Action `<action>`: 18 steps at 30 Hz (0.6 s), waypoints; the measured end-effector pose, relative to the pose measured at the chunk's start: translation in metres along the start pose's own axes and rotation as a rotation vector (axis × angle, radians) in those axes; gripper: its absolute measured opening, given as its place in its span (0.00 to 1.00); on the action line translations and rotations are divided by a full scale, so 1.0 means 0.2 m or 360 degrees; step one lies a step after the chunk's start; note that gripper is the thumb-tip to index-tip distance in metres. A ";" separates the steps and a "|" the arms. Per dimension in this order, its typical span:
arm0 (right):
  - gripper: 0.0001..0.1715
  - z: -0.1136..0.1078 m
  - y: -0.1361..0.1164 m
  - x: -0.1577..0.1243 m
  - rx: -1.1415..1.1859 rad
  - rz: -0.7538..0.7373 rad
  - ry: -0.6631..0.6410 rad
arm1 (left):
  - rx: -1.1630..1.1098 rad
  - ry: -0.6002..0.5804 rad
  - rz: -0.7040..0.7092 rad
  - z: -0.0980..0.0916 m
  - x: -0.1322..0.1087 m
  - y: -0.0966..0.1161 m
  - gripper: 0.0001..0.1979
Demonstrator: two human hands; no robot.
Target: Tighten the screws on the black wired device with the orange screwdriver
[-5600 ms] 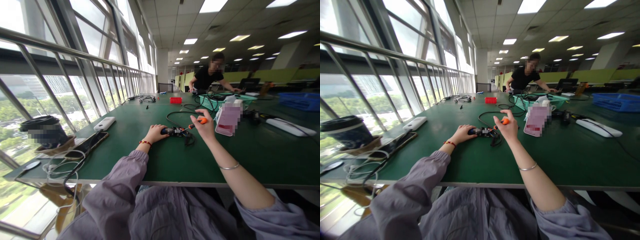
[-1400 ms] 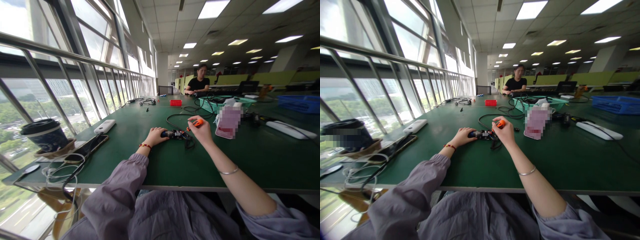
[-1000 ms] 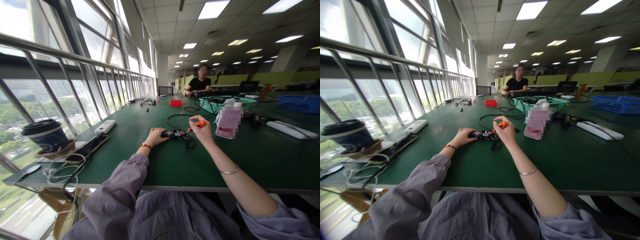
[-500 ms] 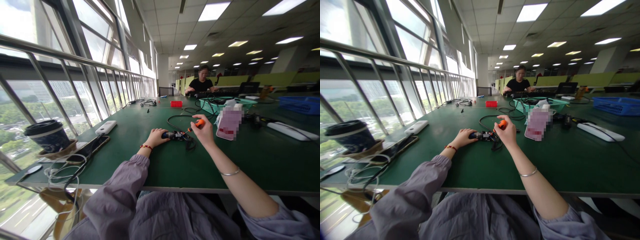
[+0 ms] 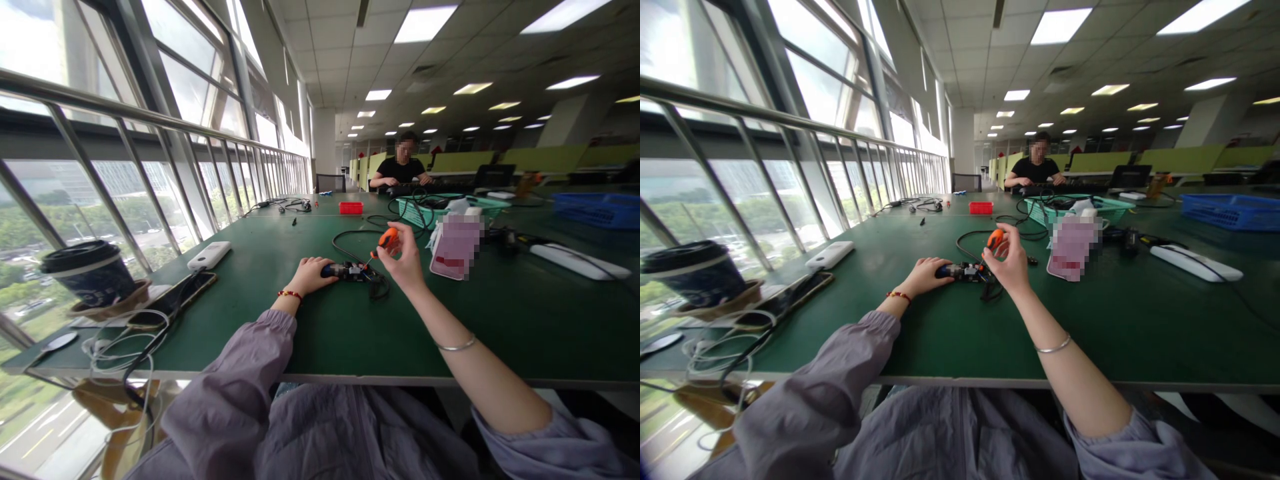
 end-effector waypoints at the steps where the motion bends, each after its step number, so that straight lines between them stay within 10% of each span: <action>1: 0.28 0.00 0.01 0.00 -0.0021 0.0030 -0.0008 | -0.0011 0.0007 0.0002 0.00 0.00 0.00 0.24; 8: 0.11 0.00 0.02 0.00 -0.0162 0.0091 -0.0053 | -0.0029 0.0011 0.0003 0.00 0.00 0.00 0.23; 14: 0.29 -0.01 0.01 0.00 -0.0144 0.0060 0.0045 | -0.0023 0.0014 0.0004 0.01 0.01 0.00 0.22; 18: 0.12 -0.03 0.03 0.00 -0.0199 0.0157 0.0039 | -0.0026 0.0023 0.0007 0.00 0.00 0.00 0.22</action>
Point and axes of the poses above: each hand's wrist, its own x-axis towards the middle knuckle, its own z-axis out of the palm, y = z × x, the point moved 9 cm from there along x, towards the middle knuckle, and after that the axes turned 3 degrees about -z, right-handed, at the moved point
